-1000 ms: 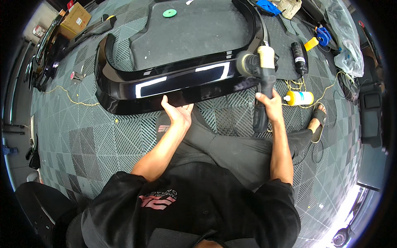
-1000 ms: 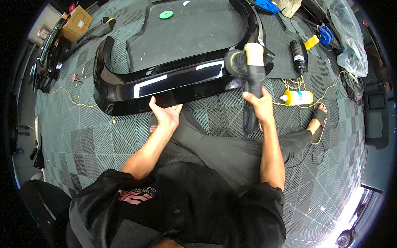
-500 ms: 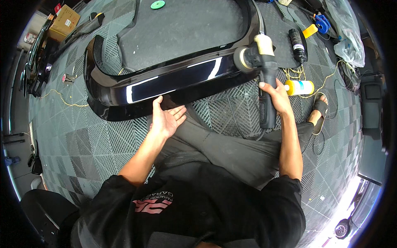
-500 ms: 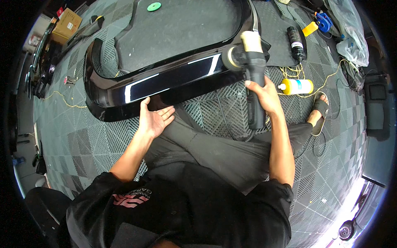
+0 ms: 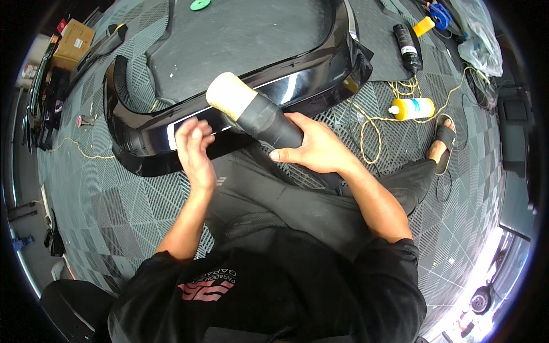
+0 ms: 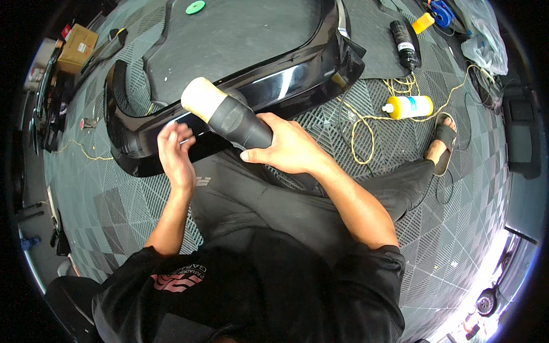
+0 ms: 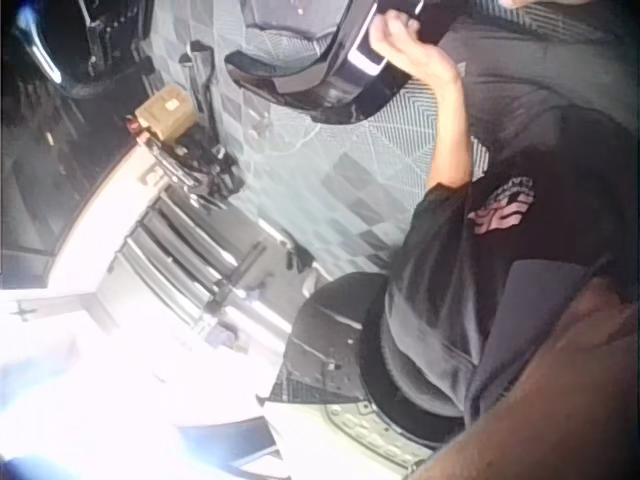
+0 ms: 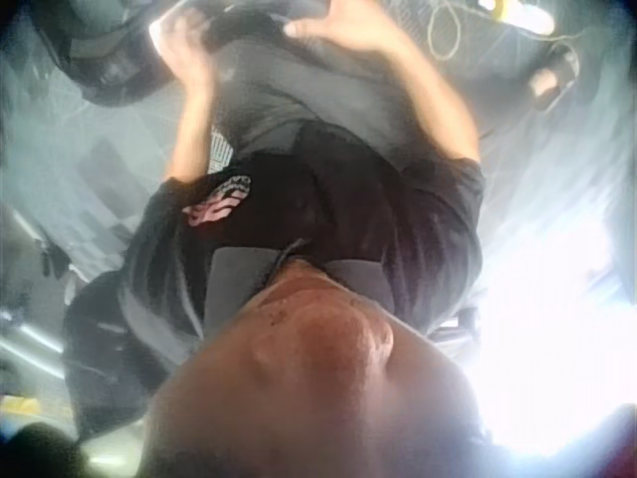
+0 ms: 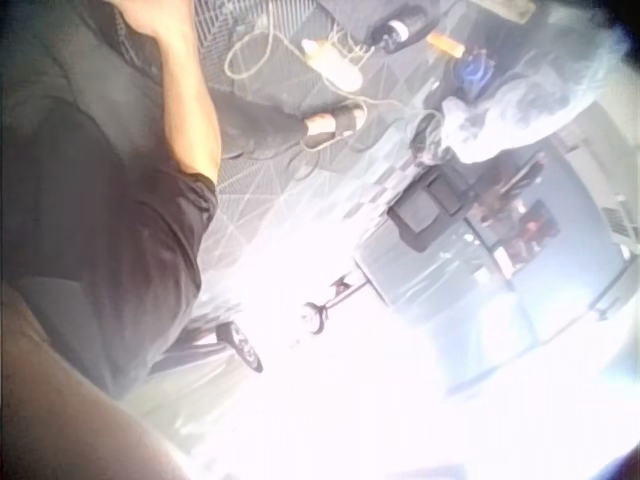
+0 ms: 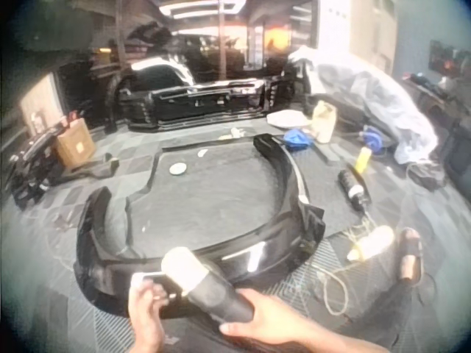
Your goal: The person applies polishing compound to a black car bumper and uses a rotary polisher to buff the surface. They move the polisher across different sections of the bumper, occasionally repositioning the part and adding more compound.
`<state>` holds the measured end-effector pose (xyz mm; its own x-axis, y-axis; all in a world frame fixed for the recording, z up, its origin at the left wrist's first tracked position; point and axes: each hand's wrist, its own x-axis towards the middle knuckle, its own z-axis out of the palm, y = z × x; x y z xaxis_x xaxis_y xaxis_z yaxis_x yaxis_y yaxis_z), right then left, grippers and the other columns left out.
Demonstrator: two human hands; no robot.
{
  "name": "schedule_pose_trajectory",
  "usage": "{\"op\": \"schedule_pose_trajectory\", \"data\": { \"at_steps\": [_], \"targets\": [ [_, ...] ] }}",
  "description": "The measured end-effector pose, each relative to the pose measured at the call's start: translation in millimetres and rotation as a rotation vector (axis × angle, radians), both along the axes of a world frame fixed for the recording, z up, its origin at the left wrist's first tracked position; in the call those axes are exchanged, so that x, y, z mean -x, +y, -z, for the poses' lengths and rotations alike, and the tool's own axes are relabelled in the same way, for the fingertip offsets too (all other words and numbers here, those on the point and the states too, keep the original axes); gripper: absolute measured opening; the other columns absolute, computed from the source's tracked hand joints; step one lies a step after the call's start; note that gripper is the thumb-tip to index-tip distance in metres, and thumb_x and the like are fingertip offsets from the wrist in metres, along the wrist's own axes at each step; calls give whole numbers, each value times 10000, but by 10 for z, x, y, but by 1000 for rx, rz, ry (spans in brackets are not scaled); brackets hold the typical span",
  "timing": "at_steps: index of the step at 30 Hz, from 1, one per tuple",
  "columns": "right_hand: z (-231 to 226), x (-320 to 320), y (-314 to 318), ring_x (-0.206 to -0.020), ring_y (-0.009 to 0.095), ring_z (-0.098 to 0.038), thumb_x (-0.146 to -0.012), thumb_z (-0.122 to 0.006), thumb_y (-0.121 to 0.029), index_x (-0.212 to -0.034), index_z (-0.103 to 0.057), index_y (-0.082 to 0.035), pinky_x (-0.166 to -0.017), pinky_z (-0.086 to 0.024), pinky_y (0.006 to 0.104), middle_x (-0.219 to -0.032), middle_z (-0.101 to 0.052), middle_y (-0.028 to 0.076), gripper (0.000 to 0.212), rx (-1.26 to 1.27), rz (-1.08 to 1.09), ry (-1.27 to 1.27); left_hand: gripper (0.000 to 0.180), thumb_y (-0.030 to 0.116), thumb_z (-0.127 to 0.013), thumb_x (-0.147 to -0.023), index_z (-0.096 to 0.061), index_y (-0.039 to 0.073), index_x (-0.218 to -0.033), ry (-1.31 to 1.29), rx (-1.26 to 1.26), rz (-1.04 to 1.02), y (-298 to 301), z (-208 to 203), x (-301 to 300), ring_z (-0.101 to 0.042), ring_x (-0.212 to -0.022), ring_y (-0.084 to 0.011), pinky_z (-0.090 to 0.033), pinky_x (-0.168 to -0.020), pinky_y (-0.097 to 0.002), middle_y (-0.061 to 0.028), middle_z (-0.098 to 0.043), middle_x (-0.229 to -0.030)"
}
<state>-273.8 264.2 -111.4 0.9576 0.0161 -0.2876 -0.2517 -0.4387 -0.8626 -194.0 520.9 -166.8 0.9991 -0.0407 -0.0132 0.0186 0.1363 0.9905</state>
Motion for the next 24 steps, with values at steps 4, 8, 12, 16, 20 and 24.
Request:
{"op": "schedule_pose_trajectory", "data": {
  "at_steps": [4, 8, 12, 16, 20, 24],
  "targets": [
    [50, 34, -254, -1084, 317, -723, -753, -906, -418, -1393, -563, 48, -972, -540, 396, -1167, -731, 228, 863, -78, 134, -37, 570, 244, -630, -1030, -407, -23, -1481, -104, 2, 161, -769, -29, -499, -504, -1365, -283, -386, -1166, -399, -217, -548, -1420],
    [142, 86, -758, -1075, 205, -672, -793, -896, -392, -1352, -577, 72, -981, -521, 358, -1185, -716, 146, 795, -203, 252, -31, 609, 207, -693, -993, -415, -1, -1493, -312, -49, 390, -1880, 9, -769, -573, -1254, -255, -474, -1080, -388, -197, -562, -1381],
    [345, 119, -1351, -975, 145, -636, -841, -868, -328, -1370, -566, 32, -895, -526, 310, -1110, -681, 78, 707, -323, 424, 28, 697, 325, -678, -1025, -309, 28, -1537, -191, -160, 569, -2904, 85, -1019, -669, -1098, -263, -538, -974, -394, -244, -635, -1287],
    [554, 215, -1871, -906, 227, -679, -848, -843, -223, -1471, -446, -28, -790, -595, 395, -1096, -641, 103, 763, -617, 451, 30, 551, 360, -622, -1013, -475, 45, -1441, -244, -325, 618, -3711, 69, -1154, -715, -1096, -381, -545, -974, -435, -142, -742, -1178],
    [713, 268, -2169, -847, 260, -701, -827, -850, -145, -1494, -393, -80, -770, -607, 410, -1096, -639, 139, 812, -548, 517, 61, 540, 417, -598, -1004, -493, 58, -1395, -199, -437, 623, -4102, -11, -1183, -703, -1091, -446, -530, -976, -516, -270, -723, -1156],
    [672, 347, -2268, -1098, 200, -605, -764, -903, -130, -1544, -395, -50, -986, -504, 352, -1216, -609, 64, 934, -310, 481, 35, 472, 431, -535, -1039, -562, 53, -1320, -216, -438, 622, -4112, -29, -1244, -689, -1110, -446, -520, -980, -526, -237, -675, -1270]
  ]
}}
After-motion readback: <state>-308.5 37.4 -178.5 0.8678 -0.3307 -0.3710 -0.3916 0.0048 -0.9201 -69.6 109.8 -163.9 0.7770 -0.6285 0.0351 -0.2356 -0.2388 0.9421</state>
